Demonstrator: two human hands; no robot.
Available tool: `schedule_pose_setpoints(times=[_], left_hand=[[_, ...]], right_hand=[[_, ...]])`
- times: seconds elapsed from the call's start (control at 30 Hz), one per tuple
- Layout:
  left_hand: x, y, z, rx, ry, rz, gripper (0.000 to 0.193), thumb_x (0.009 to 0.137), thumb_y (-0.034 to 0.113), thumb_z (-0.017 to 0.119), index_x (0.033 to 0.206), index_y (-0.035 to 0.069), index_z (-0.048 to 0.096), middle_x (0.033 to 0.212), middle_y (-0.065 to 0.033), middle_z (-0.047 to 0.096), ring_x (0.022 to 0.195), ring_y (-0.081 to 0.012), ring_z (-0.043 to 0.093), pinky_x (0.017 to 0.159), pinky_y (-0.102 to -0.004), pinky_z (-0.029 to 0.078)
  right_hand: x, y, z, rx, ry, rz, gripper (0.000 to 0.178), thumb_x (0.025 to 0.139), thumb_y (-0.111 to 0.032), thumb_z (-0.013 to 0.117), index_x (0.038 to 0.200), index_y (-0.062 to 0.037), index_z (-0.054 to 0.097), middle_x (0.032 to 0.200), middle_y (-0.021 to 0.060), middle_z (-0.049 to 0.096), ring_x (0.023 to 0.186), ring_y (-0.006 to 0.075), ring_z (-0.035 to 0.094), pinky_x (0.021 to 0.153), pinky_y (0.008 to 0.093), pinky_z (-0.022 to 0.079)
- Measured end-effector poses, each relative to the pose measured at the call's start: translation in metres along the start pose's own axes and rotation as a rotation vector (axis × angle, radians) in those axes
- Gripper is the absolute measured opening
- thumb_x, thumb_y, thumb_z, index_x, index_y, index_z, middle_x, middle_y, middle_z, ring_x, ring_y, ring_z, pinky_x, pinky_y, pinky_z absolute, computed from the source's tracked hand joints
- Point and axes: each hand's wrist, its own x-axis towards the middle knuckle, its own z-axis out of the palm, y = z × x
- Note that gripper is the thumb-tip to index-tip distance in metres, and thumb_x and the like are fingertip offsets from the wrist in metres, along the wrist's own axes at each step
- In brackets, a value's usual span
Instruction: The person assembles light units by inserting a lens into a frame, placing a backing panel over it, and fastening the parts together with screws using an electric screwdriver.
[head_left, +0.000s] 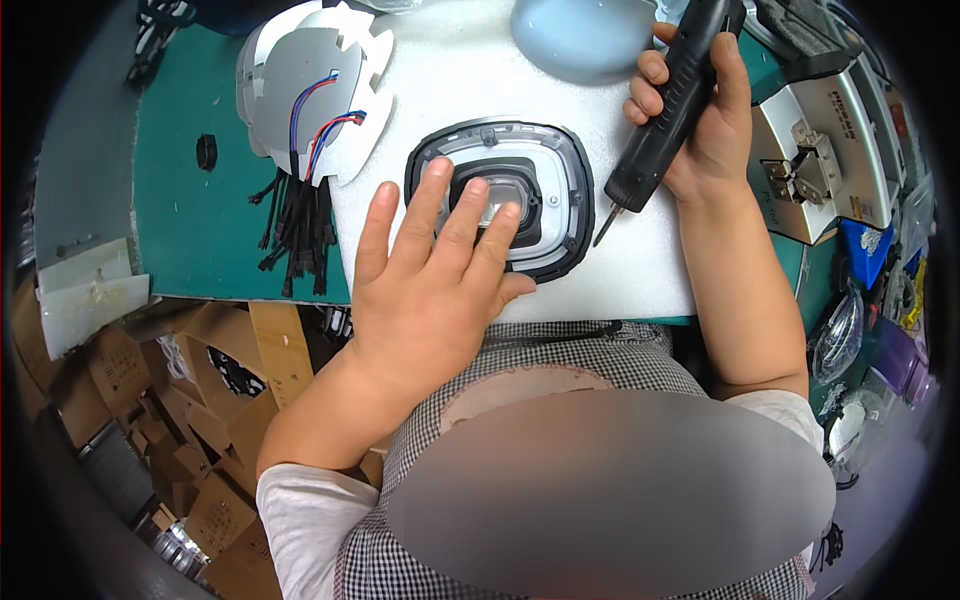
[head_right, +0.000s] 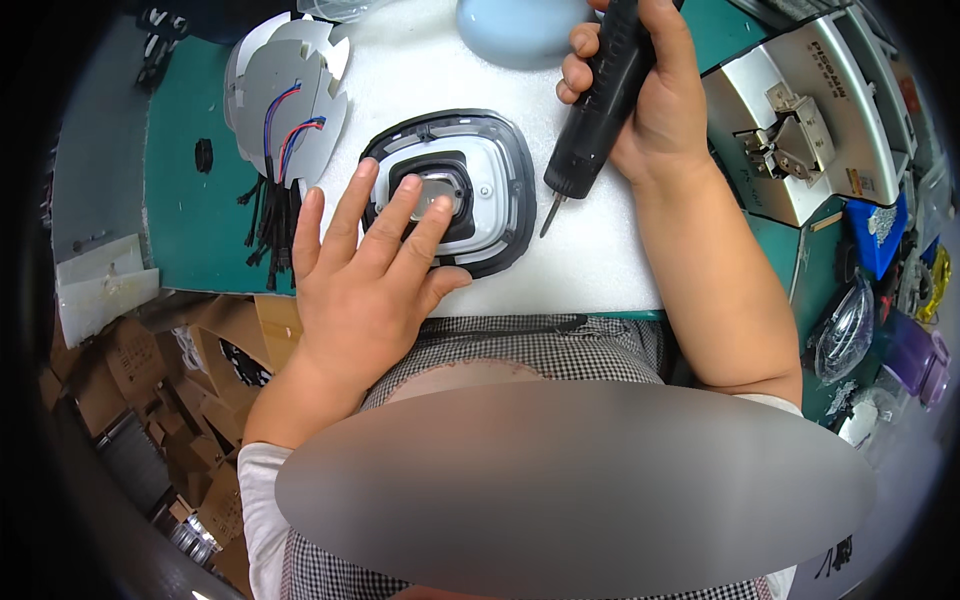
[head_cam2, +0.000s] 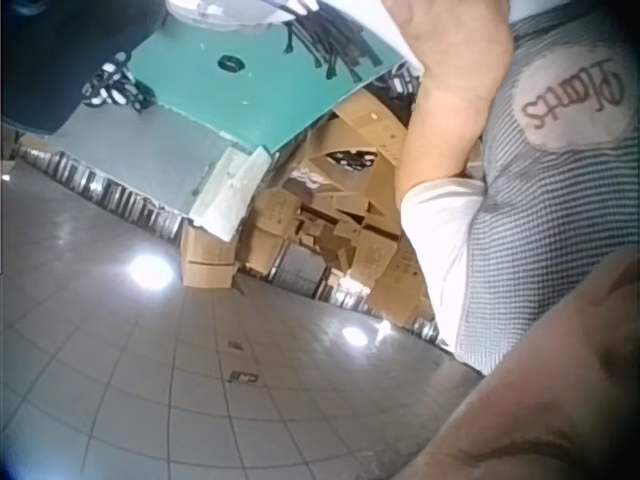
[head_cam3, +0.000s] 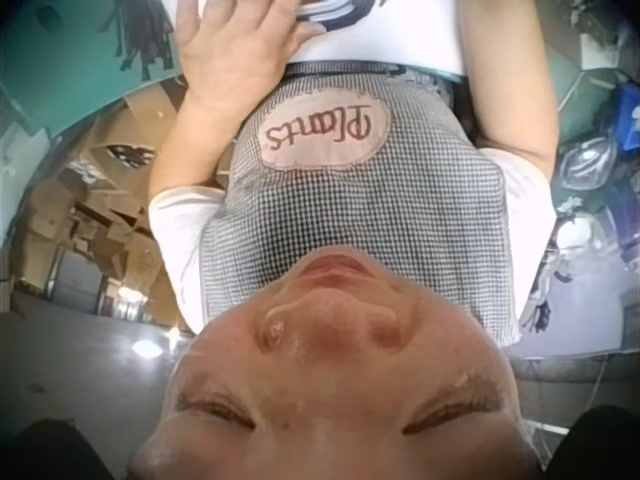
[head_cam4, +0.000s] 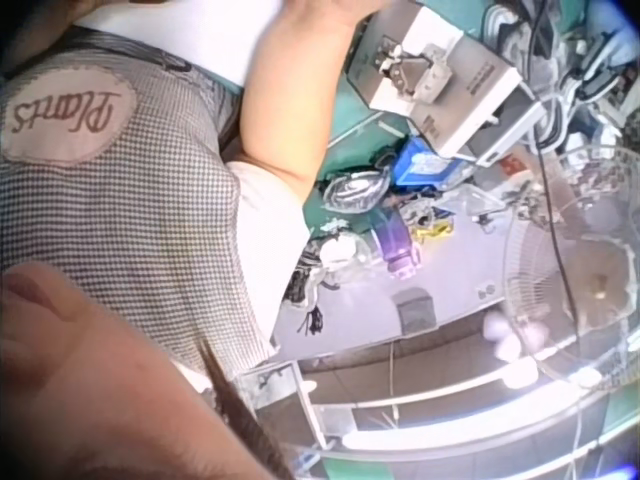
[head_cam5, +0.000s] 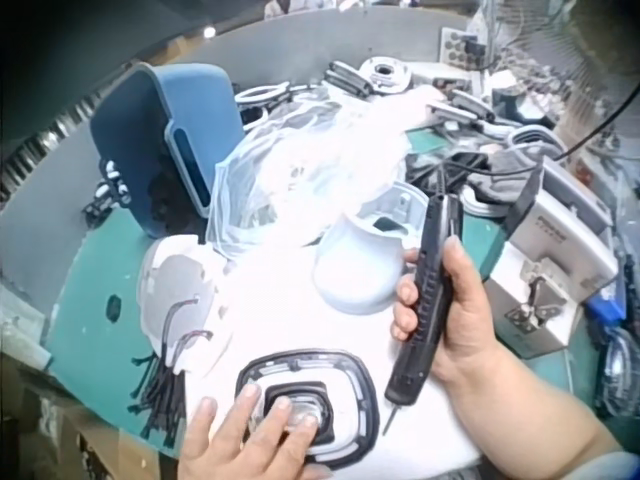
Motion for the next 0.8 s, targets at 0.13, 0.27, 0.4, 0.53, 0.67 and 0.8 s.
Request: schedule_pose_setpoints(times=[0.13,0.27,0.4,0.53,0.67,0.8], left_hand=[[0.009,0.0,-0.006,-0.066,-0.063,0.054,0.06,0.07,0.041,0.076,0.12,0.008,0.066,0.126,-0.0138,0.062,0.132,-0.0344,0.048,0.115,-0.0534,0.025],[0.017,-0.004,-0.017,-0.084,-0.195,0.113,0.06,0.074,0.039,0.072,0.122,0.004,0.065,0.118,-0.0188,0.066,0.132,-0.035,0.048,0.117,-0.0522,0.023],[0.024,-0.008,-0.024,-0.093,-0.261,0.147,0.058,0.077,0.037,0.07,0.122,0.002,0.065,0.118,-0.0188,0.067,0.132,-0.0343,0.049,0.118,-0.0514,0.021],[0.03,-0.012,-0.028,-0.058,-0.319,0.186,0.064,0.066,0.037,0.079,0.122,0.008,0.066,0.117,-0.0144,0.068,0.13,-0.0313,0.05,0.116,-0.0541,0.024],[0.036,-0.019,-0.027,-0.087,-0.327,0.244,0.06,0.069,0.033,0.078,0.122,0.007,0.066,0.115,-0.015,0.069,0.129,-0.0301,0.052,0.117,-0.0531,0.023],[0.038,-0.02,-0.025,-0.047,-0.326,0.263,0.057,0.072,0.033,0.076,0.122,0.007,0.066,0.114,-0.0152,0.07,0.128,-0.0295,0.053,0.117,-0.052,0.023]], right_hand=[[0.0,0.001,0.001,0.005,0.006,0.001,0.061,0.096,-0.055,0.05,0.125,-0.0005,0.05,0.086,0.007,0.051,0.068,0.0167,0.052,0.063,0.032,0.046],[0.0,0.0,0.001,0.005,0.001,-0.005,0.061,0.097,-0.054,0.051,0.126,-0.0006,0.049,0.086,0.007,0.051,0.067,0.0167,0.051,0.063,0.0318,0.046],[-0.002,0.0,0.003,-0.013,0.023,-0.002,0.062,0.096,-0.055,0.051,0.126,-0.0005,0.049,0.086,0.0066,0.05,0.067,0.0163,0.049,0.062,0.0315,0.045],[-0.003,0.0,0.003,0.002,0.018,-0.001,0.061,0.096,-0.055,0.051,0.126,-0.0009,0.05,0.086,0.0065,0.049,0.066,0.0159,0.048,0.062,0.0315,0.044],[-0.003,0.001,0.0,0.017,0.019,0.003,0.061,0.096,-0.055,0.05,0.126,-0.0011,0.049,0.086,0.0065,0.05,0.067,0.0158,0.048,0.063,0.0316,0.044],[-0.002,0.001,0.007,-0.024,0.05,-0.002,0.061,0.097,-0.055,0.05,0.126,-0.0016,0.049,0.086,0.0063,0.05,0.066,0.0158,0.048,0.063,0.0316,0.044]])
